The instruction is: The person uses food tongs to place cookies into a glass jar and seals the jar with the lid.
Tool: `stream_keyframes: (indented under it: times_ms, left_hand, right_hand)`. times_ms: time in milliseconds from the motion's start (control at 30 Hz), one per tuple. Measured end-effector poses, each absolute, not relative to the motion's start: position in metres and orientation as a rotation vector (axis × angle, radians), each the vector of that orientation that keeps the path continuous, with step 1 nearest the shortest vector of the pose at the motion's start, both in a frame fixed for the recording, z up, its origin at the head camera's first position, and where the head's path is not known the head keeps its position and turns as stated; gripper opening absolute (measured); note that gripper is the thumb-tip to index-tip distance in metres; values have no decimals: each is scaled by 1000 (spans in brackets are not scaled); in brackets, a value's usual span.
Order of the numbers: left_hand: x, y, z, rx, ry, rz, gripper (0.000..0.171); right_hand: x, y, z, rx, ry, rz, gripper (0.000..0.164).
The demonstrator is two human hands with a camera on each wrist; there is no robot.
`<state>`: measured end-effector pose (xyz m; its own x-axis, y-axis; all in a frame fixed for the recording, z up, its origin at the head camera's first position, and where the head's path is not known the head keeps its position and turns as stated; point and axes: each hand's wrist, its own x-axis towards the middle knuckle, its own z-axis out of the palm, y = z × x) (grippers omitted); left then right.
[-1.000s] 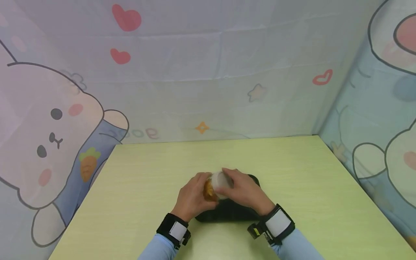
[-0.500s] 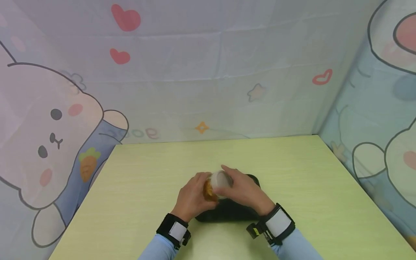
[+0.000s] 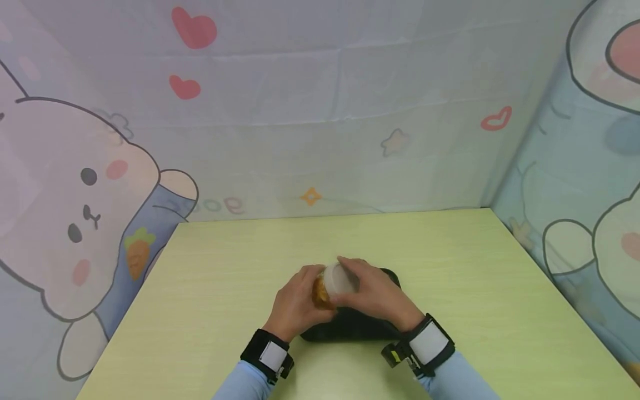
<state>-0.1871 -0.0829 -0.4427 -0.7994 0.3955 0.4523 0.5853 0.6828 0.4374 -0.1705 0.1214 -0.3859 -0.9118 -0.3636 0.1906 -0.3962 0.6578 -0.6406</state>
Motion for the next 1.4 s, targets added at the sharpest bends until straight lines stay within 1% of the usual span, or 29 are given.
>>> stream_keyframes:
  times_ms: [400, 633, 767, 967, 1100, 1400]
  left_hand:
    - [-187, -79, -447, -776, -2532, -813, 79]
    - [-189, -80, -442, -734, -2526, -833, 79]
    - [-192, -84, -438, -683, -2534, -875, 81]
    - [-198, -97, -436, -596, -2525, -972, 87]
    - [-202, -109, -433, -528, -2500, -1056, 92]
    - [-211, -140, -438, -345, -2453, -1166, 88]
  right_hand:
    - [-168, 113, -384, 545, -2808, 1008, 75]
    - [-168, 113, -380, 573, -2793, 1099, 83]
    - [-168, 116, -379, 530, -2797, 1173, 88]
    - [-169, 130, -381, 432, -2843, 1189, 93]
    - [-169, 144, -383, 377, -2865, 1156, 92]
    - [-167, 178, -390, 260, -2905, 1050, 90]
